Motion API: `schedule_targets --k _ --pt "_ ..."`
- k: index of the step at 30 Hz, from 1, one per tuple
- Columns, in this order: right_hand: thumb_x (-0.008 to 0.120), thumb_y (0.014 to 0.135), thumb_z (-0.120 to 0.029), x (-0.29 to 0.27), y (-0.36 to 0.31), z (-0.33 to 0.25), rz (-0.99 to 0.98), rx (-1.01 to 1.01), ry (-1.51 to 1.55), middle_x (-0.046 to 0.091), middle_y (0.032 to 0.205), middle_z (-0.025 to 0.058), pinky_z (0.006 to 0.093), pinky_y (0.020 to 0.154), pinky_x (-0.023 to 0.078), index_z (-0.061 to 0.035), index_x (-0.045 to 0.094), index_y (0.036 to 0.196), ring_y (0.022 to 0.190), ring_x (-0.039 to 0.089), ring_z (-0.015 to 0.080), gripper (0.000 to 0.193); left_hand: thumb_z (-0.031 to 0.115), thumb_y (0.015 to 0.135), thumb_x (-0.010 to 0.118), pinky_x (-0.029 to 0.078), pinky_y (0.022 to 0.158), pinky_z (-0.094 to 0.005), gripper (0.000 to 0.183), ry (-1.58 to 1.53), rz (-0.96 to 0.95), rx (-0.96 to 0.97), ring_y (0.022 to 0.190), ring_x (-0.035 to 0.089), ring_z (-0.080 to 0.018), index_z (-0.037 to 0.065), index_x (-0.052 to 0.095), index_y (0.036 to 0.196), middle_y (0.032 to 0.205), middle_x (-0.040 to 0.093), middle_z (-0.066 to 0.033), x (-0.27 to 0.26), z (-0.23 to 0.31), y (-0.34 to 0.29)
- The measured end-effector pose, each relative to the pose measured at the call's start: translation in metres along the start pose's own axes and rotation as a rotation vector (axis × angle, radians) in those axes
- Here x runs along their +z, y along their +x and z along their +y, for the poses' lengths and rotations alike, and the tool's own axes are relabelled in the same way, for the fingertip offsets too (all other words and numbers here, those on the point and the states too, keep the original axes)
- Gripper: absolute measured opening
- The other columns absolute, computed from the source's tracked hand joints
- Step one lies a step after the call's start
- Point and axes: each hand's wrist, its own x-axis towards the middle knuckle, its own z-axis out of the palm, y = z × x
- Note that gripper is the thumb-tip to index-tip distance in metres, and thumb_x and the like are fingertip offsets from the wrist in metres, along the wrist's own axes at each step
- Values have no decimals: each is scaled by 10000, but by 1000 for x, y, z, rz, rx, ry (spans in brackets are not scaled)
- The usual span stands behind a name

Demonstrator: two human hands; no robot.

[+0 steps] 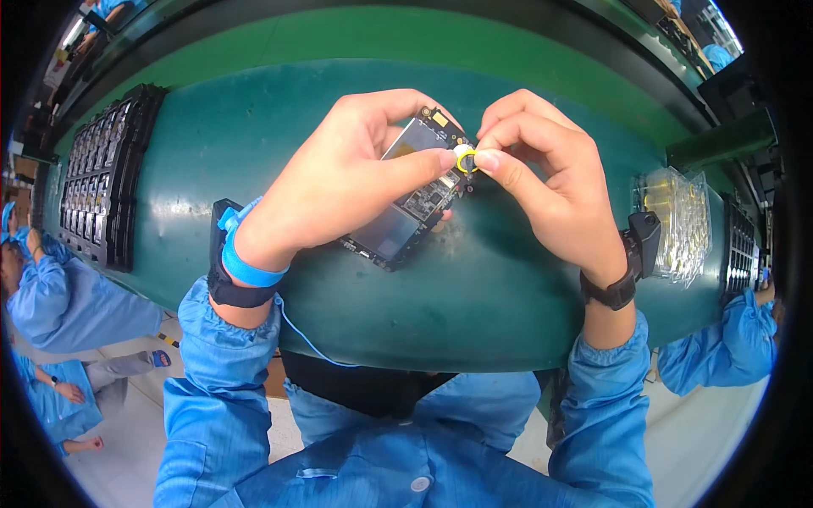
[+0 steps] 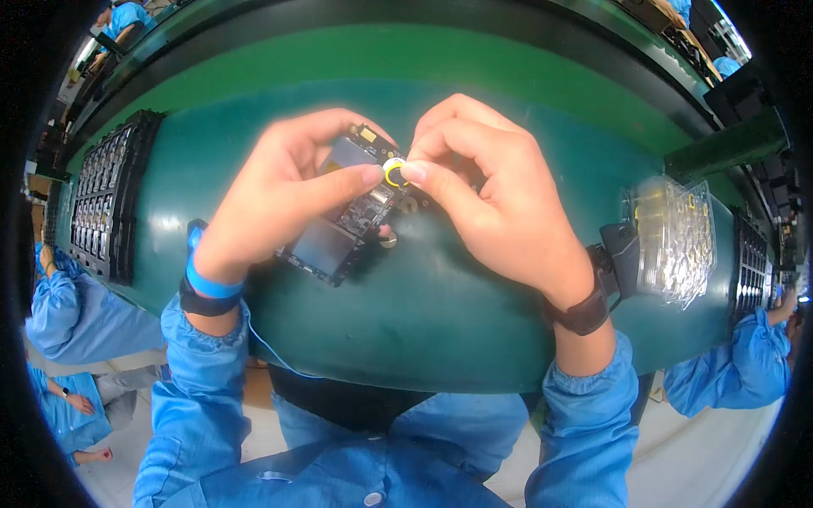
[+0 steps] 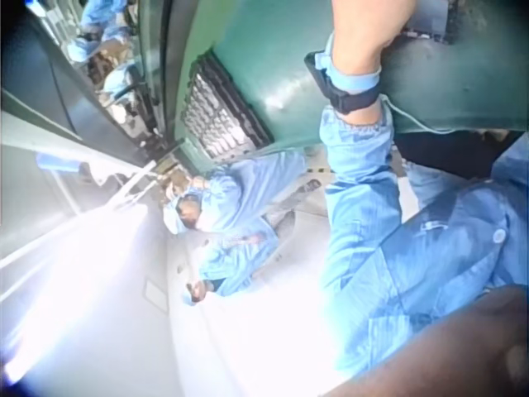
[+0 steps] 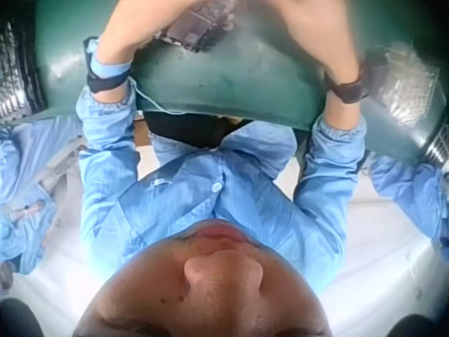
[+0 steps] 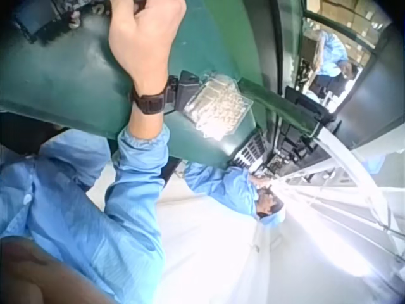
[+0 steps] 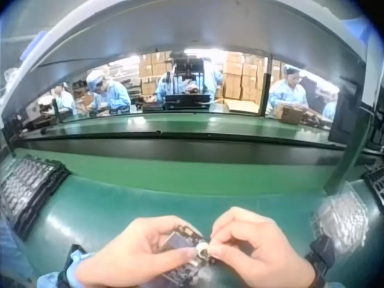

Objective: Assembling small yellow components onto a circuit board and handling clear ring-like objects on an assembly line.

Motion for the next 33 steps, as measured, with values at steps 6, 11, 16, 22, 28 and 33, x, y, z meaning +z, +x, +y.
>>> schedule_targets --k 6,11,16,22,28,33 --pt "741 960 -34 2 0 -3 24 -26 -53 683 1026 87 277 677 512 36 717 956 786 652 150 74 62 1047 714 686 800 -336 244 21 9 12 893 782 -174 -54 644 1251 1060 779 -132 0 0 0" --pt "763 938 -28 5 0 -3 63 -63 -90 686 1004 72 266 651 497 20 734 935 759 631 129 56 68 1039 733 685 796 -331 246 33 26 44 907 773 -163 -55 651 1236 1062 773 -121 0 -3 1" --pt "782 925 -19 6 1 -3 97 -91 -91 690 993 62 247 624 482 17 743 919 736 620 103 54 79 1025 757 676 787 -317 265 59 38 115 928 764 -151 -51 658 1234 1065 766 -110 -1 -7 2" --pt "775 933 35 1 0 -9 46 -57 -131 672 1067 102 248 771 560 56 756 975 889 668 130 51 87 1014 774 633 781 -266 262 94 63 94 930 745 -117 -35 675 1223 1065 763 -88 -1 -1 0" --pt "789 914 77 4 0 -4 95 -91 -65 678 1083 108 241 741 578 69 772 987 887 678 125 75 74 1006 777 620 793 -259 253 83 83 95 938 727 -102 -30 683 1217 1077 754 -68 -2 0 0" --pt "788 917 91 10 0 -7 139 -22 112 680 1095 120 218 601 564 83 776 992 809 673 109 76 66 1004 779 620 795 -255 258 74 95 109 942 726 -105 -31 681 1222 1090 748 -62 0 1 -2"
